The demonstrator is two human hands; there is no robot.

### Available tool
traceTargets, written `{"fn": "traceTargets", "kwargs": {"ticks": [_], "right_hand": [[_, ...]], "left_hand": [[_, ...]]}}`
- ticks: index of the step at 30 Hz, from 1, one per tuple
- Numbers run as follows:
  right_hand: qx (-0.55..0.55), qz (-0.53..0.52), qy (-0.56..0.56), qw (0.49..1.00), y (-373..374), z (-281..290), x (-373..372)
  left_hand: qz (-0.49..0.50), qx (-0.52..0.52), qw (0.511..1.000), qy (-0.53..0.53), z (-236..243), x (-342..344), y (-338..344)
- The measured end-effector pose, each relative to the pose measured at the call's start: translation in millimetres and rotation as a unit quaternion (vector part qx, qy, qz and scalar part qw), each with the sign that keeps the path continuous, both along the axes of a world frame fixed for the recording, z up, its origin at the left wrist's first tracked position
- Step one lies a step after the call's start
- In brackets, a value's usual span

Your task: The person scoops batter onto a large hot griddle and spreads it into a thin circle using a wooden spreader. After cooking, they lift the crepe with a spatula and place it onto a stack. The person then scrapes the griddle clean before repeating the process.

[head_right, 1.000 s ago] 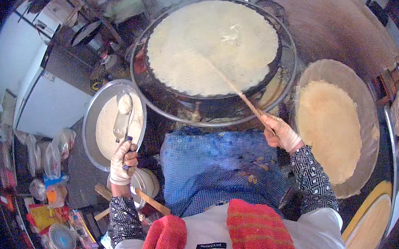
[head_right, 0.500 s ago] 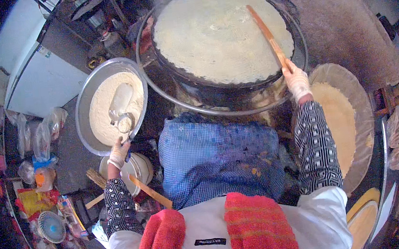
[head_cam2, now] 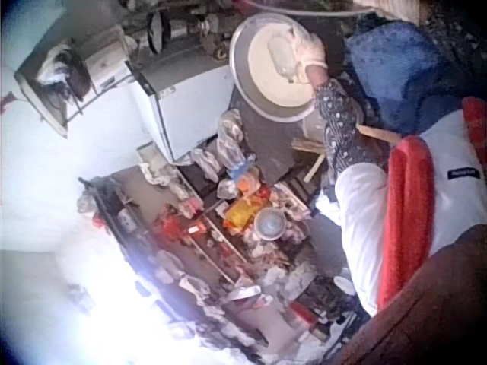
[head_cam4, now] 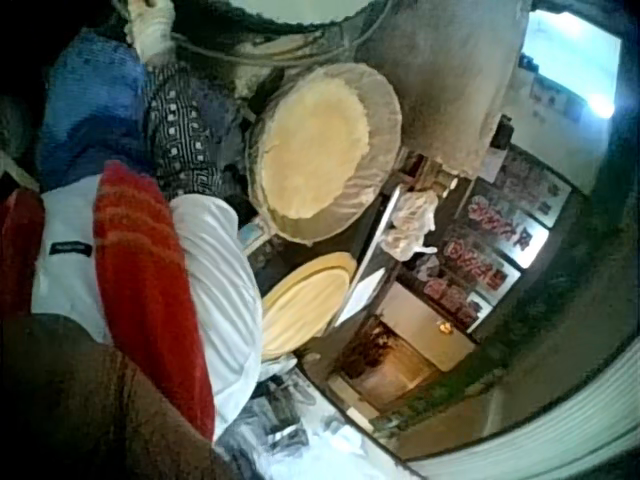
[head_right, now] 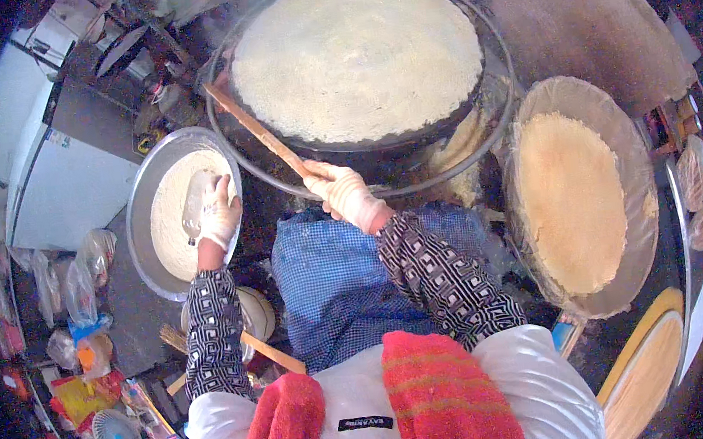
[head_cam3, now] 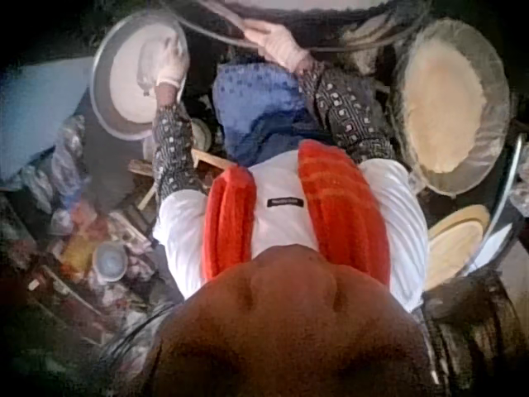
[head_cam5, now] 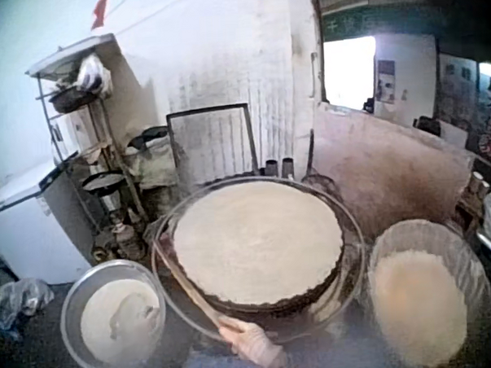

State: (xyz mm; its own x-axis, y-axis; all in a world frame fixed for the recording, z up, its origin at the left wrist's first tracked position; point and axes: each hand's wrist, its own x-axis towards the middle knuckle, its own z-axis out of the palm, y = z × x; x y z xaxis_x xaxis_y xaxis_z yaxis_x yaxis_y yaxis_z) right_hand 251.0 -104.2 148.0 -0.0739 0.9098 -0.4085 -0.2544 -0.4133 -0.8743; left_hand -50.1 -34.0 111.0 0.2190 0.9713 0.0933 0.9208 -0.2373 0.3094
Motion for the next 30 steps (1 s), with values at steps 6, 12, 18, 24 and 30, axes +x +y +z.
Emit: {"fn": "traceTargets", "kwargs": {"ticks": [6, 12, 18, 24, 30], "right_hand": [[0.137, -0.26, 0.058, 0.954, -11, -48, 133], [0.146, -0.13, -0.086, 0.977, -37, -55, 125], [0.026, -0.041, -0.058, 0.997, -56, -42, 15], [0.189, -0.19, -0.038, 0.963, -49, -50, 48], [0.0, -0.247, 0.002, 0.969, -29, -56, 190]], "left_hand": [[-0.05, 0.052, 0.981, 0.182, 5, 3, 43], [-0.11, 0.045, 0.952, 0.283, -8, 4, 73], [-0.16, -0.079, 0.89, 0.42, -11, 96, 32], [-0.216, -0.055, 0.957, 0.183, -2, 177, -57], [-0.261, 0.057, 0.964, 0.0, 30, 130, -65]]}}
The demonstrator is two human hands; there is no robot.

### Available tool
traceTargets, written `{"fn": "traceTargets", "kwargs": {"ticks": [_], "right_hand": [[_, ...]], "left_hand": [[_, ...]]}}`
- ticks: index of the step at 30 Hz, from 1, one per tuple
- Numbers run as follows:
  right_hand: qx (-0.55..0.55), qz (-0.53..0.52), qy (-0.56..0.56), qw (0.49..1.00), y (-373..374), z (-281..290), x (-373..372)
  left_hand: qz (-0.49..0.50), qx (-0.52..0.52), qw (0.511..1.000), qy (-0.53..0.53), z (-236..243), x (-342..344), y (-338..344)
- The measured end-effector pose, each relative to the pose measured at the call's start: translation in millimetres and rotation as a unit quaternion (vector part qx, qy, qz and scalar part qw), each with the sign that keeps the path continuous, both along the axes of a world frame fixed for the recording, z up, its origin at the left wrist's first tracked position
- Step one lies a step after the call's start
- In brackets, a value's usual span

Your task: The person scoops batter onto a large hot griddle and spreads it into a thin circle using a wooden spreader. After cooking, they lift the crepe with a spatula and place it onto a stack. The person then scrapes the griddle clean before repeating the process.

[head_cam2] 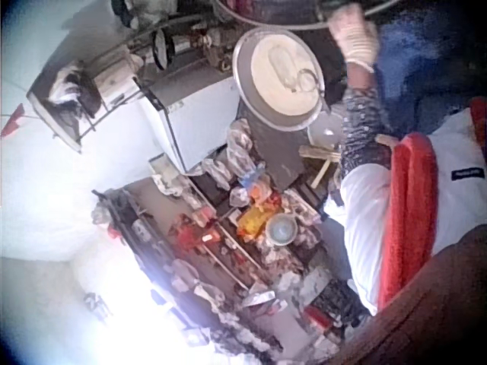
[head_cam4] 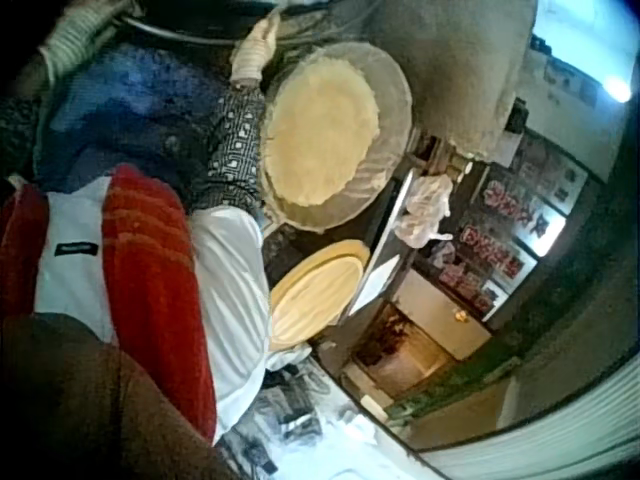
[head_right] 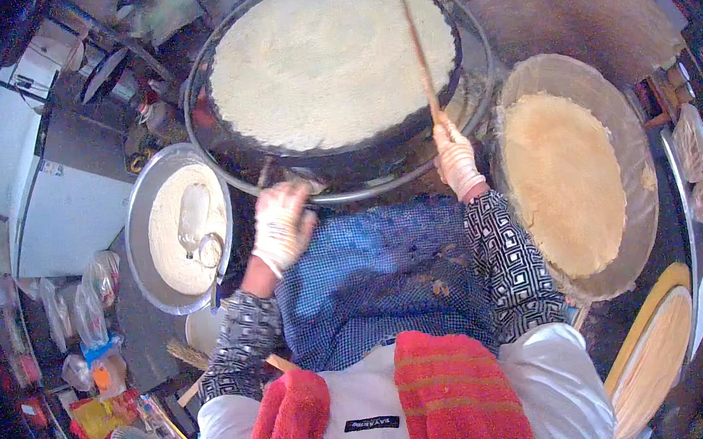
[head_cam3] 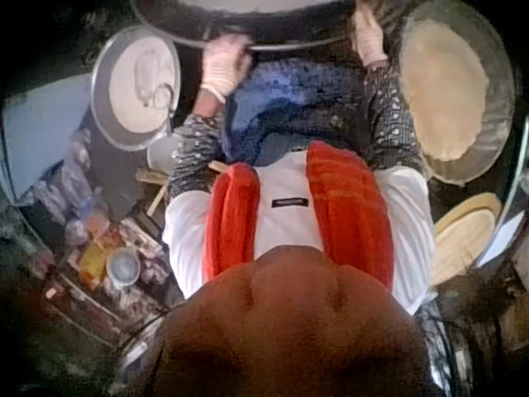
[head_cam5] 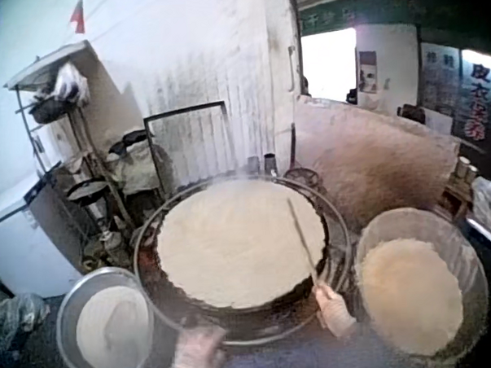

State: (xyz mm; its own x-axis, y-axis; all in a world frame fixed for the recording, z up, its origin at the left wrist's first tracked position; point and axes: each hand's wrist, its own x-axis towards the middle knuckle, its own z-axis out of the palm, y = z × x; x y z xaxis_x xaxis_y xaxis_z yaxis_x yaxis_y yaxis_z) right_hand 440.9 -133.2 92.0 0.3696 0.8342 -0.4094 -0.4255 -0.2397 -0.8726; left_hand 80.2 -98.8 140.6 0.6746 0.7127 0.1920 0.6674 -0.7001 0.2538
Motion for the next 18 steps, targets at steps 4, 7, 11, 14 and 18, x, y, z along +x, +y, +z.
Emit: {"fn": "traceTargets", "kwargs": {"ticks": [4, 7, 11, 14, 18], "right_hand": [[0.153, 0.153, -0.303, 0.928, 4, -31, -61], [0.067, 0.204, -0.294, 0.931, -4, 4, -130], [0.176, 0.23, -0.154, 0.945, -18, -35, -187], [0.147, 0.208, -0.22, 0.942, -30, -8, -167], [0.115, 0.124, -0.129, 0.977, -18, 27, -126]], "left_hand": [[0.183, 0.06, 0.974, 0.117, -28, -83, 65], [0.165, 0.116, 0.954, 0.22, -25, -88, 92], [0.111, 0.005, 0.932, 0.344, -67, -54, 81], [0.075, -0.061, 0.96, 0.264, -50, -19, 51], [0.029, -0.028, 0.988, 0.15, -64, 22, 21]]}}
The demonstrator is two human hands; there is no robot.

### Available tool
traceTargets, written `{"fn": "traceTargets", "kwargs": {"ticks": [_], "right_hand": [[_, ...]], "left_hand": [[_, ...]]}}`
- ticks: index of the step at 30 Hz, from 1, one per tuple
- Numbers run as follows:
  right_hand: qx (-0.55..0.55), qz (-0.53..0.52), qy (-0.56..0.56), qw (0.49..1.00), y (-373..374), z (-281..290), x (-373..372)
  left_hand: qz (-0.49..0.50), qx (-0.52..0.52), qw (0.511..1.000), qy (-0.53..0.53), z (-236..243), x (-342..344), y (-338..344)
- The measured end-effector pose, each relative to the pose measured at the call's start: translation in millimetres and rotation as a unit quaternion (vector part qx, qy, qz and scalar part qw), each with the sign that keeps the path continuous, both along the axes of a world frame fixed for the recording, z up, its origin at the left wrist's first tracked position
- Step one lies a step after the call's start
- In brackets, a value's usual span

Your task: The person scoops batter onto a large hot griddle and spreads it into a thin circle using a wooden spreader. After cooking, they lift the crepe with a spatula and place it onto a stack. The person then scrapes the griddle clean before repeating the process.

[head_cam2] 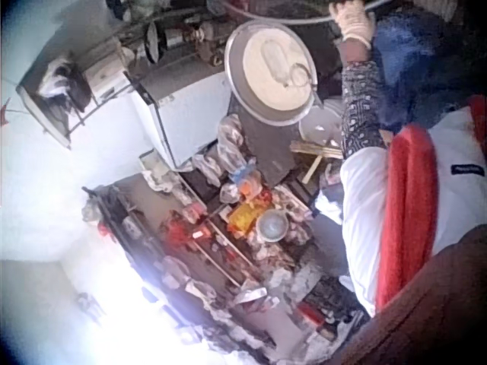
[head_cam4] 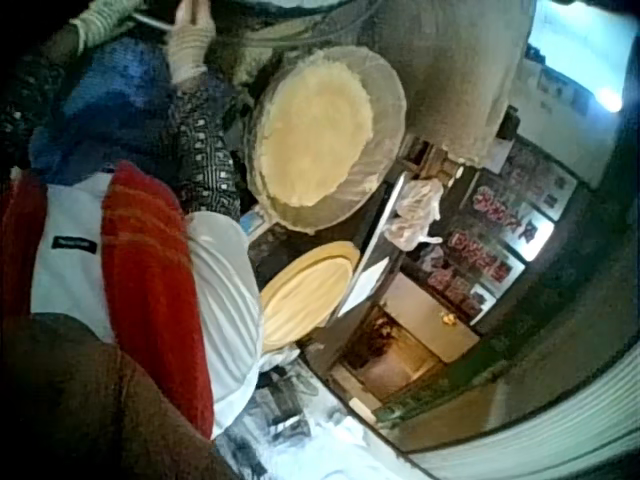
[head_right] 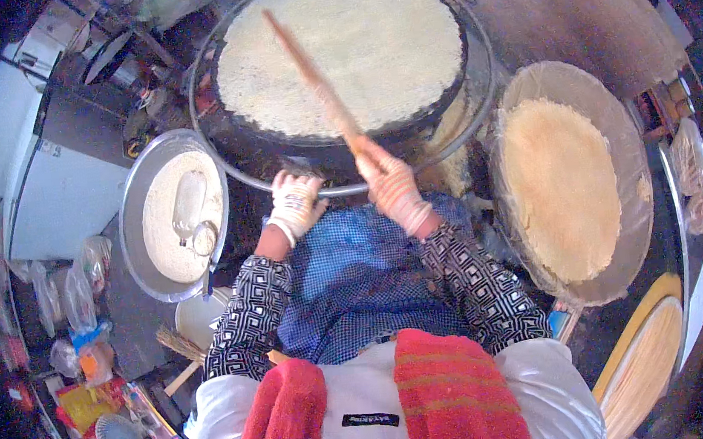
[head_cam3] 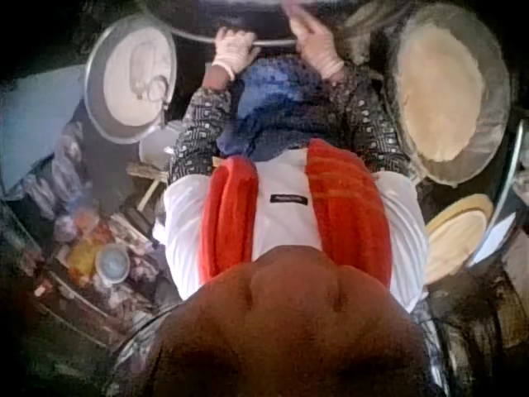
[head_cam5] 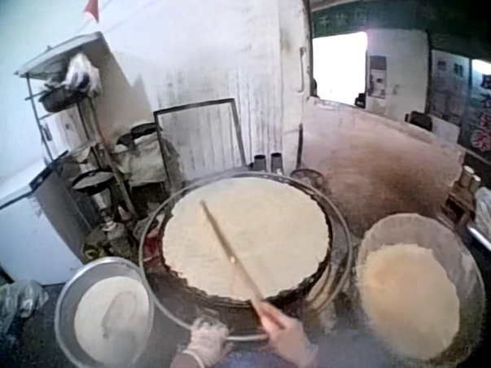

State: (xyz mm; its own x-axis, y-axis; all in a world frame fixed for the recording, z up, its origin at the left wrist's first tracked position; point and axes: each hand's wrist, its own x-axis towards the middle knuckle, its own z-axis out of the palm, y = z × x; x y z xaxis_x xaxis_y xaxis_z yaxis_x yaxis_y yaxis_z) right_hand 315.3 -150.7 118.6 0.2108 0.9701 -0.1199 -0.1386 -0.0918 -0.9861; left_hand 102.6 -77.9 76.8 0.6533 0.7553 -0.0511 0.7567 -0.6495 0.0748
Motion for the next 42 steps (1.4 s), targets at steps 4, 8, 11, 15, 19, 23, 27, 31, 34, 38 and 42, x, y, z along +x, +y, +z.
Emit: {"fn": "traceTargets", "kwargs": {"ticks": [4, 8, 11, 15, 19, 23, 27, 31, 34, 38, 42], "right_hand": [[-0.047, -0.016, -0.036, 0.998, 14, 51, 11], [-0.03, 0.005, -0.088, 0.996, 37, 30, 0], [-0.042, 0.087, -0.318, 0.943, 54, 7, 0], [-0.011, 0.182, -0.68, 0.711, 67, -5, 43], [-0.056, 0.14, -0.708, 0.69, 55, 7, 111], [-0.103, 0.029, -0.71, 0.696, 59, 3, 160], [-0.029, -0.015, -0.591, 0.806, 44, -2, 110], [-0.021, 0.097, -0.68, 0.726, 26, -14, 86], [-0.088, 0.042, -0.704, 0.703, 50, -2, 131], [-0.173, -0.002, -0.697, 0.696, 80, 14, 143], [-0.065, 0.069, -0.624, 0.775, 33, 12, 81]], "left_hand": [[0.036, 0.015, 0.999, 0.019, 12, 1, -4], [0.078, -0.004, 0.992, 0.098, 18, -11, 5], [0.082, -0.001, 0.993, 0.088, 21, 27, -20], [0.035, -0.003, 0.999, -0.006, 15, 48, -31], [0.031, 0.001, 0.999, -0.011, 13, 45, -29], [-0.016, -0.03, 0.998, -0.06, 2, 49, -25], [-0.005, -0.042, 0.998, -0.056, 6, 69, -38], [-0.011, -0.056, 0.995, -0.083, 12, 79, -42], [-0.013, -0.067, 0.993, -0.1, 10, 91, -41], [-0.003, -0.079, 0.994, -0.079, 7, 85, -46], [-0.021, -0.05, 0.996, -0.066, 5, 78, -54]]}}
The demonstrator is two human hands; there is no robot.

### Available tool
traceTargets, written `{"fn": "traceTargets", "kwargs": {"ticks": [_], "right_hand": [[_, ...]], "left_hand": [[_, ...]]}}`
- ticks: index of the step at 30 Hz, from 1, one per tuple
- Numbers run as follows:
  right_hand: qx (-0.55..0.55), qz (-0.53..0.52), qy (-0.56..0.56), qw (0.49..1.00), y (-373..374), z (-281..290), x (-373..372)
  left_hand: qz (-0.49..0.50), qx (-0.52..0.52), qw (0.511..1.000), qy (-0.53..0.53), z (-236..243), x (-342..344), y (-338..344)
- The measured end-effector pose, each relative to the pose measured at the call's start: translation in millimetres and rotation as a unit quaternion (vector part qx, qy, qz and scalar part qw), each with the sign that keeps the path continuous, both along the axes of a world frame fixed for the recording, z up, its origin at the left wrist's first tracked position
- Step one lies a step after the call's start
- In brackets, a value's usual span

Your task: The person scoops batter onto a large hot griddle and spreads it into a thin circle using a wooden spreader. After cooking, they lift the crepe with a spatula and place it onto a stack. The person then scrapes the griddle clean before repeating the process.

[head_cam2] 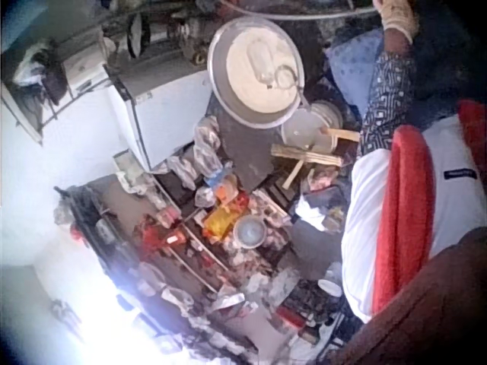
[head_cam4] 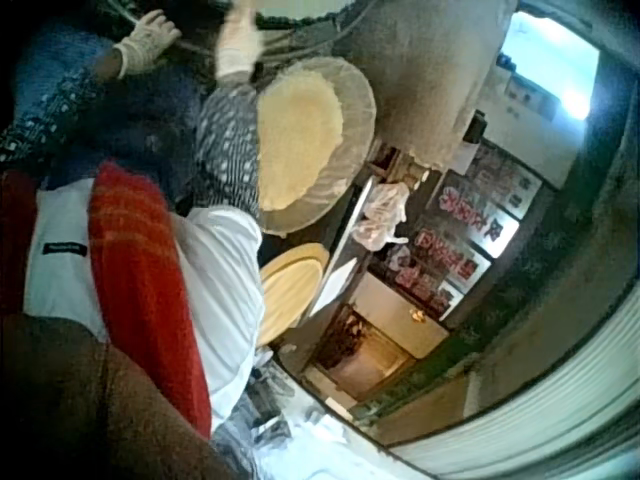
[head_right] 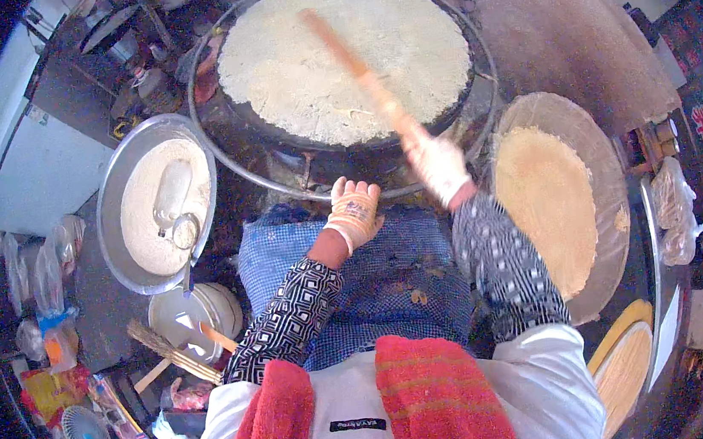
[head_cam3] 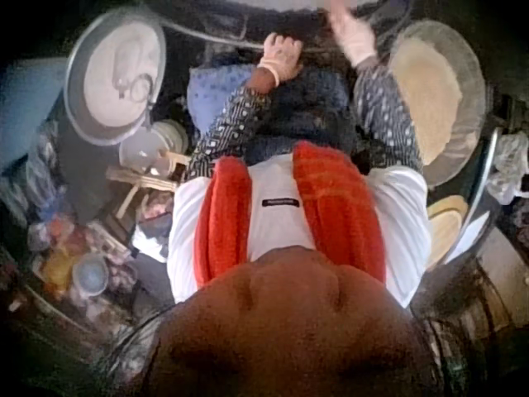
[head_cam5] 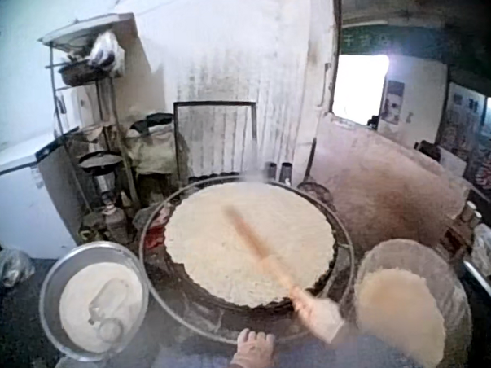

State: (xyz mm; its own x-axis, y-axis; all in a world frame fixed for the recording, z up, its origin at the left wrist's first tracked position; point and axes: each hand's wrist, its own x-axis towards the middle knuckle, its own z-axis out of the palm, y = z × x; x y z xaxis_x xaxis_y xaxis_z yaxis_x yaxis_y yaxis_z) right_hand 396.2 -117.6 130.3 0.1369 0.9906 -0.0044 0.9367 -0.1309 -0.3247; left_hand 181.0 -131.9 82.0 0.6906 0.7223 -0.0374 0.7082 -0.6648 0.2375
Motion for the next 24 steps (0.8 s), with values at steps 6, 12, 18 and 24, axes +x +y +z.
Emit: {"fn": "traceTargets", "kwargs": {"ticks": [6, 12, 18, 24], "right_hand": [[-0.018, 0.084, -0.118, 0.989, -31, -22, 8], [-0.034, -0.11, -0.096, 0.989, -1, -32, 108], [0.093, -0.203, 0.342, 0.913, 5, -57, 96], [0.125, 0.012, 0.463, 0.878, -62, -73, -47]], "left_hand": [[0.004, 0.041, 0.998, -0.05, -13, -13, 15], [0.034, 0.05, 0.996, -0.06, -29, -56, 26], [0.13, 0.105, 0.985, 0.043, -22, -86, 62], [0.182, 0.136, 0.961, 0.157, 8, -170, 118]]}}
